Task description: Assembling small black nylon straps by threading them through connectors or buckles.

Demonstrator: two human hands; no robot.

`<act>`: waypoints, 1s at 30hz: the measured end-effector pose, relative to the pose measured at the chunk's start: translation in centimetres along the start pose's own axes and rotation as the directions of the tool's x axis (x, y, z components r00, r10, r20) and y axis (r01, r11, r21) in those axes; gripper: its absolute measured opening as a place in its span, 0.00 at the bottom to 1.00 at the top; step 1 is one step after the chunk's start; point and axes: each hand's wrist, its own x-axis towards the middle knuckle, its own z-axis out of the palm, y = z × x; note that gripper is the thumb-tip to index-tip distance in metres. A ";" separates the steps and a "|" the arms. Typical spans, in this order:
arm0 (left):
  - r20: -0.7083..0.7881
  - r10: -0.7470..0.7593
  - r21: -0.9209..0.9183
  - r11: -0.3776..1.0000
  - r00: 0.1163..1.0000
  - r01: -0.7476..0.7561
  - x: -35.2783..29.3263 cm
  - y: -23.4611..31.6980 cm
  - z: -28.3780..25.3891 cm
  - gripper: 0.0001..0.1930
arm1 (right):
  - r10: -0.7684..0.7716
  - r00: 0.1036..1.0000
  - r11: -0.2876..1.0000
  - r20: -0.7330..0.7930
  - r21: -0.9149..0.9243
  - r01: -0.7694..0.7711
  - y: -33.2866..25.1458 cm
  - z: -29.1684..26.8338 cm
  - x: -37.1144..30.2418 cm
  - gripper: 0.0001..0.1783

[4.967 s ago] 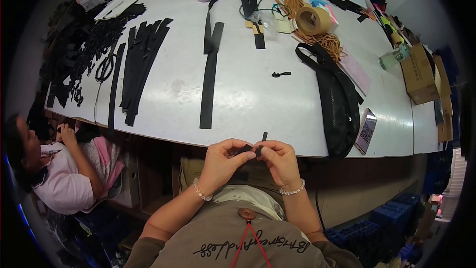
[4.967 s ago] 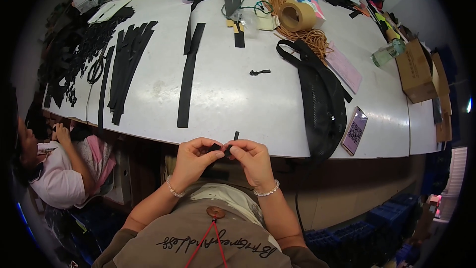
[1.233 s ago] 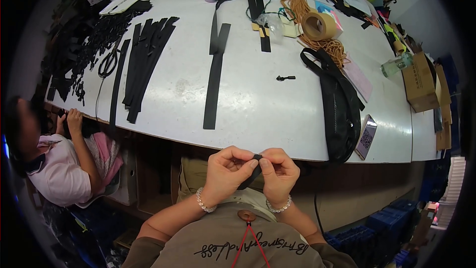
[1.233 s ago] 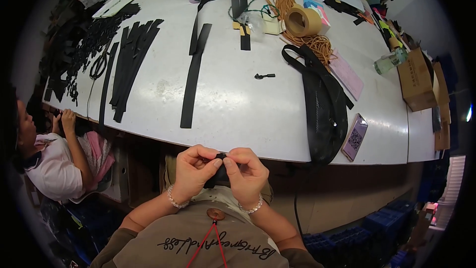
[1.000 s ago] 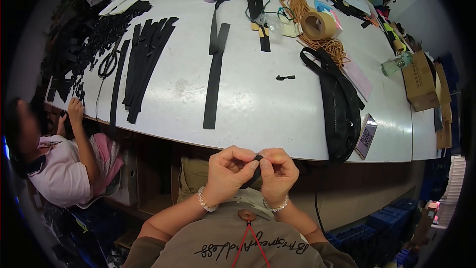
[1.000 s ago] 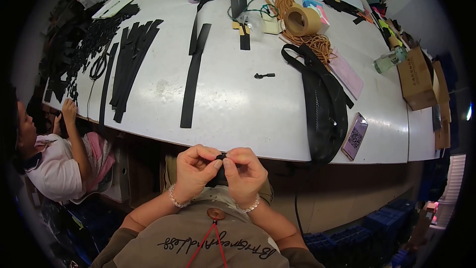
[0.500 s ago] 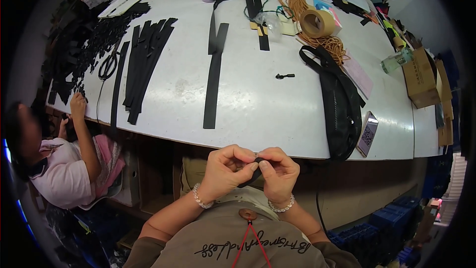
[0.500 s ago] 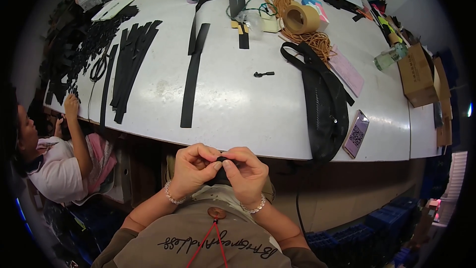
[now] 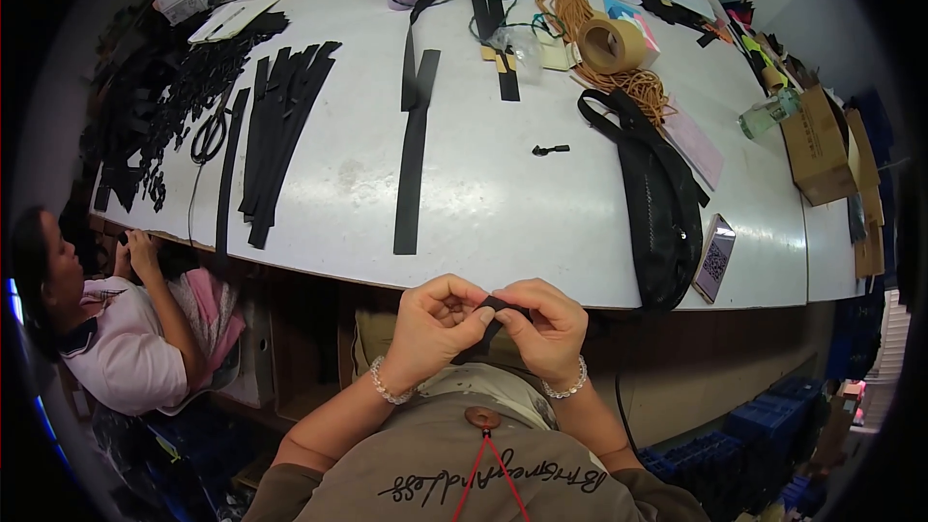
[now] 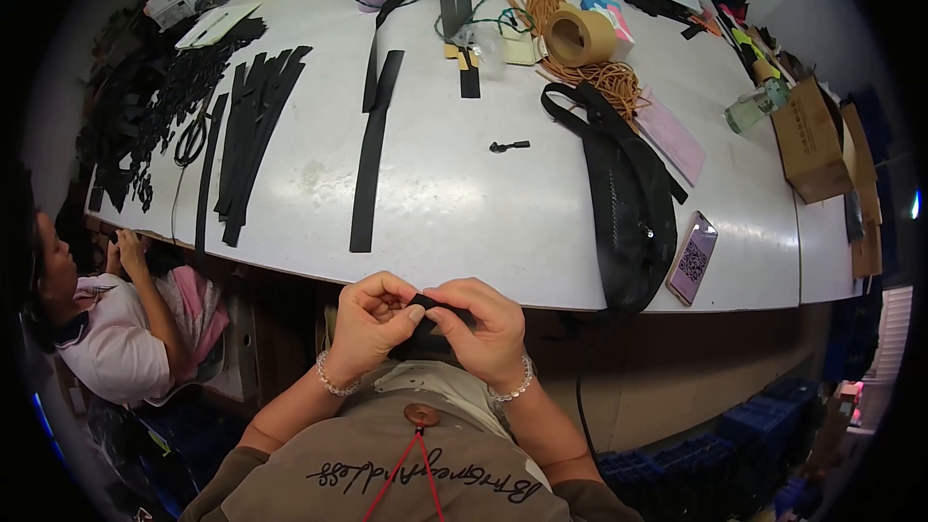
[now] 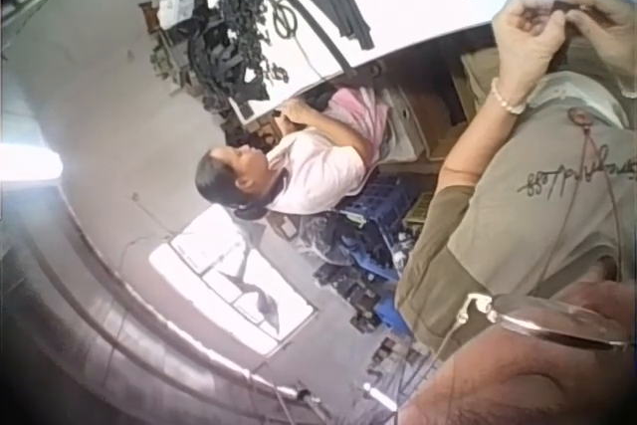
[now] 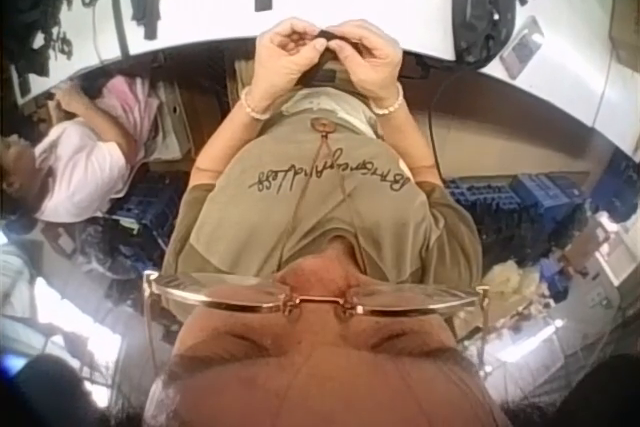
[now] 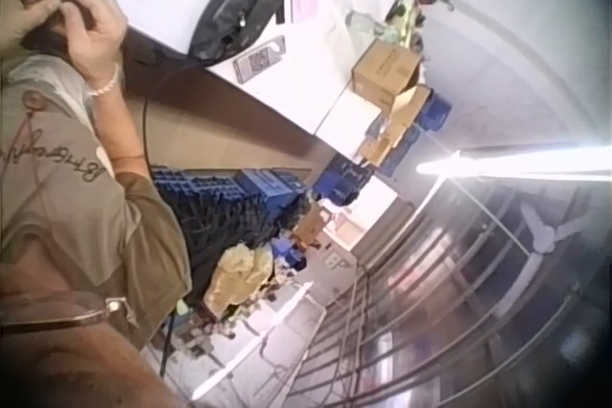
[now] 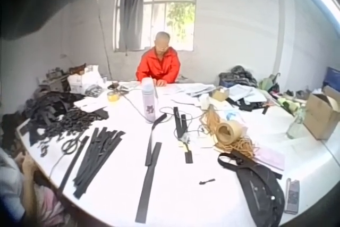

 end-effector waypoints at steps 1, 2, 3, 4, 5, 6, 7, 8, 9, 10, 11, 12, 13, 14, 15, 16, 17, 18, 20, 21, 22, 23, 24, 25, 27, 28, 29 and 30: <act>-0.002 0.000 0.001 1.000 1.000 0.000 0.0 -0.2 0.0 0.06 | -0.019 0.999 1.000 -0.043 0.019 0.020 0.1 0.2 -0.1 0.09; 0.000 0.035 -0.009 0.999 0.999 -0.035 0.0 -0.5 -0.2 0.06 | -0.019 0.999 1.000 -0.042 0.022 0.020 0.1 0.4 -0.1 0.09; 0.002 0.068 -0.019 0.997 0.998 -0.068 0.0 -0.8 -0.3 0.06 | -0.003 0.998 0.999 -0.057 0.042 0.005 0.2 0.5 -0.2 0.09; 0.004 0.066 -0.019 0.998 0.998 -0.066 0.0 -0.9 -0.5 0.06 | 0.014 0.997 0.998 -0.075 0.059 -0.010 0.2 0.6 -0.2 0.08; 0.020 0.084 -0.009 0.996 0.996 -0.084 0.0 -1.0 -0.7 0.06 | 0.016 0.997 0.998 -0.078 0.058 -0.011 0.1 0.7 -0.2 0.08; 0.036 0.101 0.000 0.995 0.994 -0.101 0.0 -1.1 -0.9 0.06 | 0.025 0.996 0.996 -0.089 0.086 -0.018 0.1 0.8 -0.2 0.08; 0.036 0.100 0.000 0.995 0.994 -0.101 0.1 -1.2 -0.9 0.06 | 0.035 0.995 0.993 -0.097 0.115 -0.023 0.0 0.9 -0.1 0.08; 0.037 0.128 -0.002 0.992 0.991 -0.128 0.1 -1.3 -0.9 0.06 | 0.035 0.995 0.993 -0.097 0.115 -0.024 0.1 1.0 -0.2 0.08; 0.038 0.156 -0.005 0.988 0.987 -0.156 0.1 -1.4 -0.9 0.06 | 0.030 0.994 0.993 -0.109 0.116 -0.017 0.2 1.0 -0.3 0.08; 0.037 0.156 -0.005 0.988 0.987 -0.156 0.2 -1.6 -1.0 0.06 | 0.025 0.993 0.993 -0.120 0.117 -0.011 0.3 1.1 -0.3 0.08; 0.045 0.194 0.011 0.981 0.980 -0.195 0.2 -1.8 -1.1 0.06 | 0.025 0.993 0.993 -0.119 0.118 -0.011 0.3 1.2 -0.4 0.08; 0.054 0.233 0.026 0.972 0.971 -0.234 0.3 -1.9 -1.2 0.06 | 0.046 0.989 0.988 -0.142 0.155 -0.024 0.4 1.4 -0.5 0.08; 0.054 0.232 0.026 0.972 0.971 -0.234 0.4 -1.9 -1.2 0.06 | 0.069 0.984 0.981 -0.166 0.191 -0.036 0.4 1.6 -0.6 0.08; 0.063 0.254 0.047 0.965 0.965 -0.257 0.5 -2.0 -1.2 0.07 | 0.069 0.984 0.981 -0.167 0.192 -0.037 0.5 1.7 -0.6 0.08; 0.074 0.276 0.068 0.957 0.958 -0.281 0.6 -2.0 -1.2 0.08 | 0.081 0.980 0.979 -0.182 0.197 -0.045 0.6 1.8 -0.7 0.08; 0.074 0.275 0.069 0.958 0.959 -0.280 0.7 -2.1 -1.3 0.08 | 0.094 0.976 0.977 -0.195 0.204 -0.054 0.7 1.9 -0.8 0.08; 0.073 0.295 0.087 0.950 0.953 -0.300 0.8 -2.3 -1.4 0.08 | 0.095 0.976 0.977 -0.197 0.206 -0.054 0.6 1.9 -0.8 0.08; 0.073 0.315 0.105 0.941 0.946 -0.321 0.8 -2.4 -1.5 0.09 | 0.151 0.970 0.968 -0.188 0.229 -0.106 0.4 1.9 -0.8 0.08; 0.046 0.273 0.090 0.957 0.961 -0.276 0.8 -2.4 -1.5 0.09 | 0.205 0.960 0.955 -0.189 0.255 -0.154 0.4 1.8 -0.7 0.08; 0.015 0.233 0.071 0.970 0.972 -0.234 0.8 -2.4 -1.4 0.09 | 0.214 0.965 0.947 -0.153 0.276 -0.166 0.8 1.6 -0.6 0.09; 0.021 0.234 0.077 0.969 0.972 -0.235 0.9 -2.4 -1.3 0.09 | 0.218 0.969 0.938 -0.115 0.297 -0.176 0.8 1.6 0.0 0.10; -0.039 0.145 0.004 0.989 0.989 -0.145 0.9 -2.6 -1.3 0.10 | 0.214 0.969 0.938 -0.120 0.302 -0.169 0.4 2.2 0.5 0.10; -0.092 0.051 -0.075 0.996 0.994 -0.058 1.0 -2.6 -1.1 0.11 | 0.161 0.926 0.964 -0.342 0.254 -0.074 -0.3 3.3 1.1 0.10; -0.090 0.055 -0.068 0.996 0.994 -0.061 1.1 -2.5 -1.0 0.11 | 0.096 0.835 0.982 -0.543 0.187 0.009 -0.7 4.0 1.7 0.10; -0.194 0.024 -0.177 0.982 0.981 -0.059 1.4 -2.2 -0.8 0.13 | 0.074 0.866 0.989 -0.495 0.149 0.001 0.6 3.1 0.7 0.09; -0.191 0.045 -0.164 0.983 0.980 -0.078 1.2 -2.0 -0.8 0.13 | 0.058 0.895 0.995 -0.443 0.103 -0.013 0.8 2.6 0.2 0.08; -0.192 0.047 -0.162 0.984 0.980 -0.079 1.2 -2.0 -0.9 0.13 | 0.057 0.895 0.994 -0.442 0.105 -0.011 0.9 2.2 0.0 0.08; -0.160 0.054 -0.181 0.980 0.986 -0.083 1.2 -2.0 -1.0 0.13 | 0.253 0.929 0.953 -0.270 0.233 -0.192 0.8 1.9 -0.1 0.06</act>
